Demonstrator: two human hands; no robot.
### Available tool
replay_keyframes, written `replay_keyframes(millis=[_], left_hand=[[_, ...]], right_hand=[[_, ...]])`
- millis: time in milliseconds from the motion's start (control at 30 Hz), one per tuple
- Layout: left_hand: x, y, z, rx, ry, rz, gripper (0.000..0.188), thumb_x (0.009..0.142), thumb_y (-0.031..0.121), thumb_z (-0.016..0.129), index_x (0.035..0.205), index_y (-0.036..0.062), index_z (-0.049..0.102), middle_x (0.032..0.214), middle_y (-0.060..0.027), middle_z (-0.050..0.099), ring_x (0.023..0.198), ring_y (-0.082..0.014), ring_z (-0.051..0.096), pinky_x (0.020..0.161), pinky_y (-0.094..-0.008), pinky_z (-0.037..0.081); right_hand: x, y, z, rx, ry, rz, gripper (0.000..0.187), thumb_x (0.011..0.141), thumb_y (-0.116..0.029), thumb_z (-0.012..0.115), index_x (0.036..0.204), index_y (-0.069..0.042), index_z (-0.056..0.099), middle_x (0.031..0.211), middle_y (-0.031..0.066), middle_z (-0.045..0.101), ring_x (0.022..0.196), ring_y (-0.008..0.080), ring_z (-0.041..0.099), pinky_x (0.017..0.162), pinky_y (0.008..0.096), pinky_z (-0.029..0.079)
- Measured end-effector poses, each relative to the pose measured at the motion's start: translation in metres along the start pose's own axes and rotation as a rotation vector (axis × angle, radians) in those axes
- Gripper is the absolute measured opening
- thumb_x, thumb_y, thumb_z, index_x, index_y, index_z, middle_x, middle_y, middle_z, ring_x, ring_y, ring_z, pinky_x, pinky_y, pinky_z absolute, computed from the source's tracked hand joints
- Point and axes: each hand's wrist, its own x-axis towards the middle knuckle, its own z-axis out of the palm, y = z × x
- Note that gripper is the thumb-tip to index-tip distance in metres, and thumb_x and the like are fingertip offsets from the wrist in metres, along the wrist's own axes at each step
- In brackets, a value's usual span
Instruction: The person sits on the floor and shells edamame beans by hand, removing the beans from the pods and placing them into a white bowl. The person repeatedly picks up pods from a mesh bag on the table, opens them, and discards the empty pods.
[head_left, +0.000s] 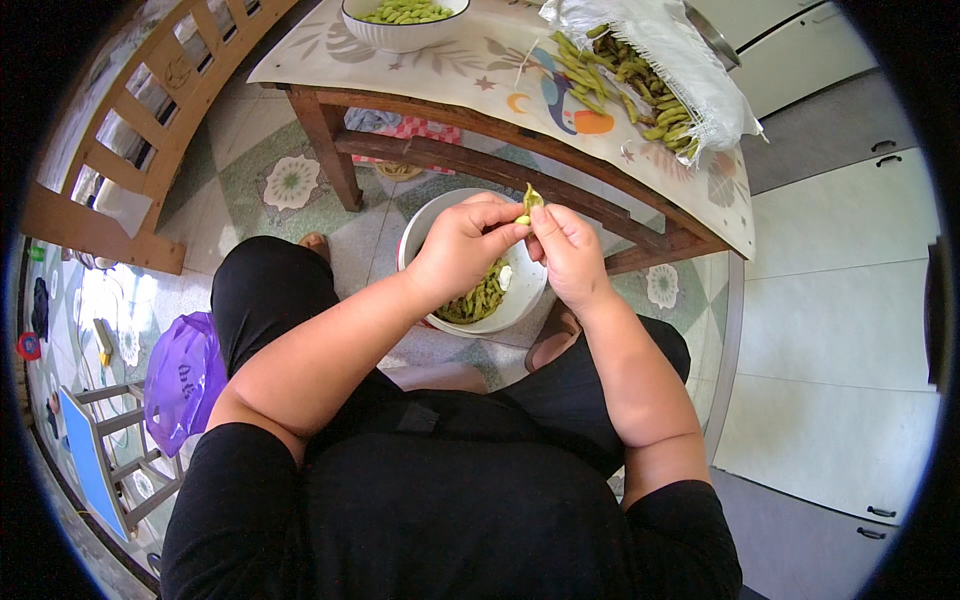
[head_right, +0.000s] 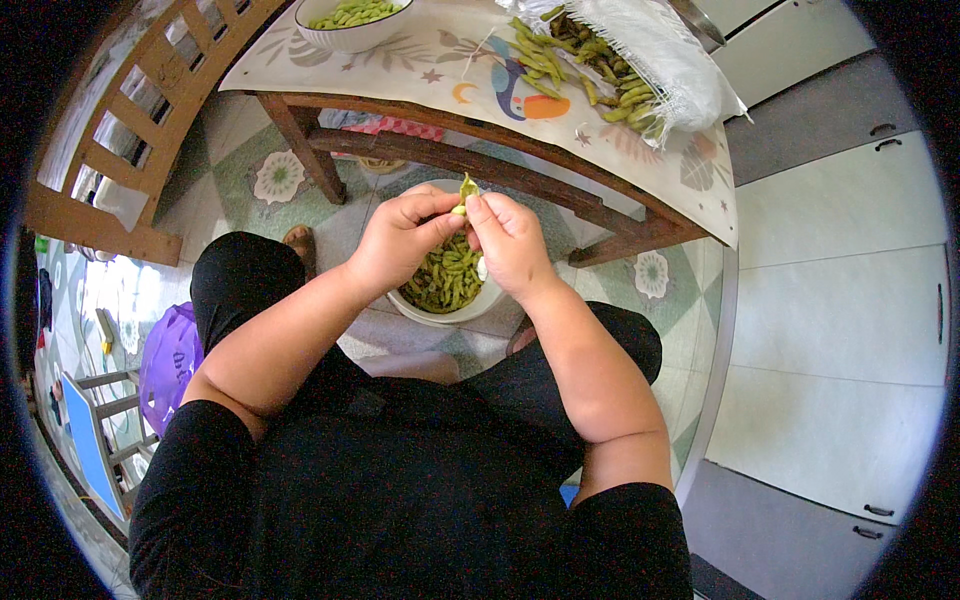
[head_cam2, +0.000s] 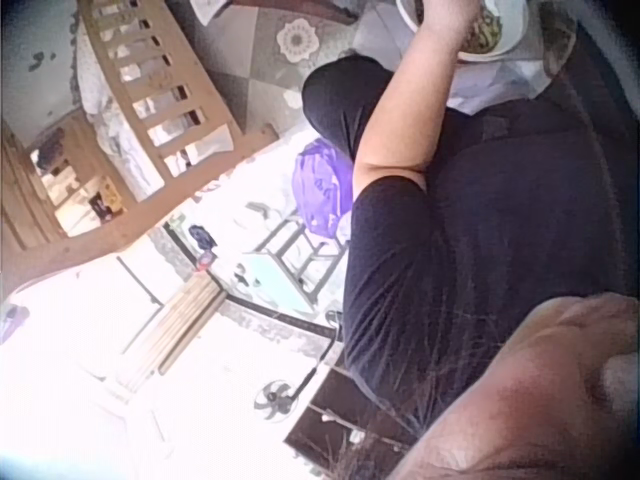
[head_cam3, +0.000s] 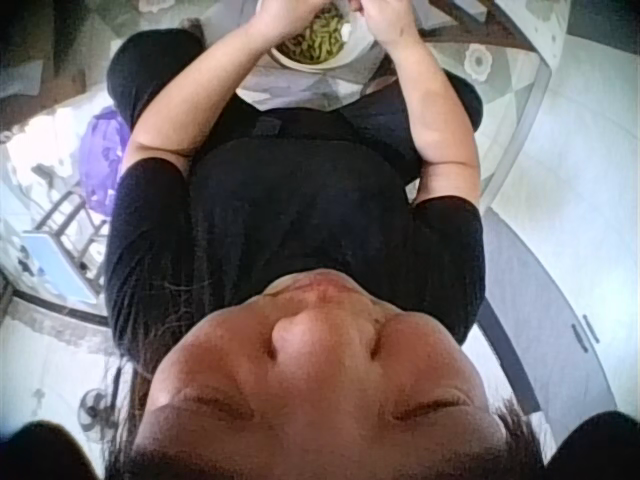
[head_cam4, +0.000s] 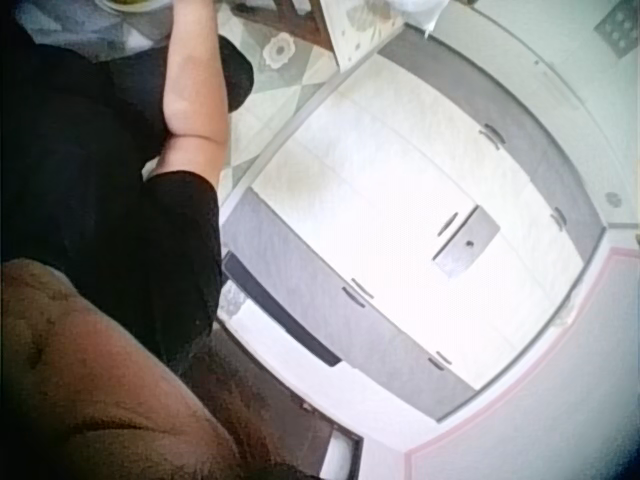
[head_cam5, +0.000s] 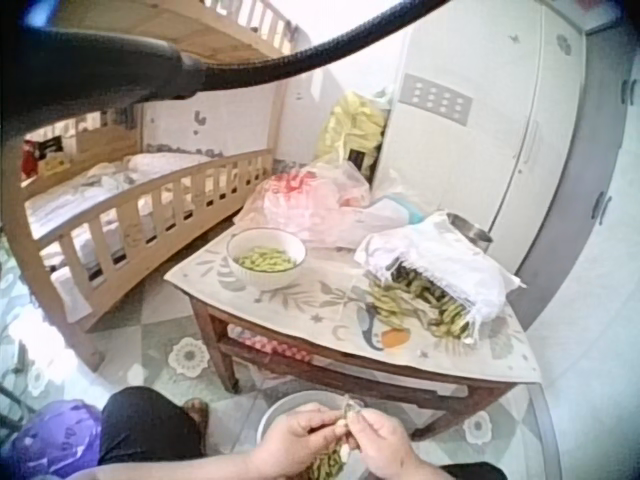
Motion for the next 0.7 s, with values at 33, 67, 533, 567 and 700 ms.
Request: replay_keyframes(millis=[33,67,533,567,700], left_hand=[[0.000,0.000,0.001,-0.072,0.006,-0.035,0.019,0.080,0.007,0.055,0.098,-0.0003,0.059,0.077,-0.0026,0.053,0.070,-0.0100,0.049,0.064,-0.0215,0.040],[-0.001,0.000,0.002,-0.142,0.015,-0.071,0.019,0.081,0.008,0.055,0.098,-0.0001,0.059,0.076,-0.0016,0.053,0.069,-0.0088,0.049,0.063,-0.0206,0.039],[0.004,-0.008,-0.010,-1.038,0.270,-0.596,0.014,0.081,0.012,0.045,0.090,0.0027,0.051,0.078,-0.0042,0.052,0.065,-0.0120,0.047,0.057,-0.0237,0.040],[0.005,-0.006,-0.011,-1.052,0.303,-0.608,0.013,0.081,0.012,0.045,0.088,0.0031,0.050,0.079,-0.0048,0.052,0.067,-0.0132,0.048,0.058,-0.0247,0.040],[0.009,-0.008,-0.017,-1.029,0.369,-0.654,0.010,0.080,0.014,0.045,0.083,0.0041,0.048,0.078,-0.0057,0.051,0.069,-0.0163,0.049,0.062,-0.0269,0.041]], right_hand=[[0.000,0.004,-0.001,-0.015,0.007,-0.029,0.026,0.089,-0.025,0.043,0.074,-0.006,0.052,0.061,-0.0031,0.045,0.054,0.0044,0.038,0.050,0.0177,0.031],[0.001,0.008,0.000,-0.029,0.012,-0.058,0.025,0.089,-0.024,0.044,0.073,-0.006,0.052,0.061,-0.0031,0.045,0.054,0.0044,0.038,0.050,0.0180,0.031],[0.004,0.003,-0.001,-0.516,0.148,-0.181,0.029,0.085,-0.021,0.050,0.062,-0.002,0.052,0.053,0.0039,0.045,0.049,0.0133,0.042,0.045,0.0264,0.033],[0.005,0.002,-0.002,-0.616,0.165,-0.233,0.029,0.083,-0.021,0.052,0.061,-0.002,0.051,0.054,0.0084,0.047,0.048,0.0198,0.045,0.045,0.0300,0.035],[0.008,-0.006,-0.011,-0.878,0.219,-0.322,0.031,0.082,-0.022,0.054,0.061,0.000,0.054,0.053,0.0084,0.048,0.048,0.0167,0.046,0.048,0.0280,0.037]])
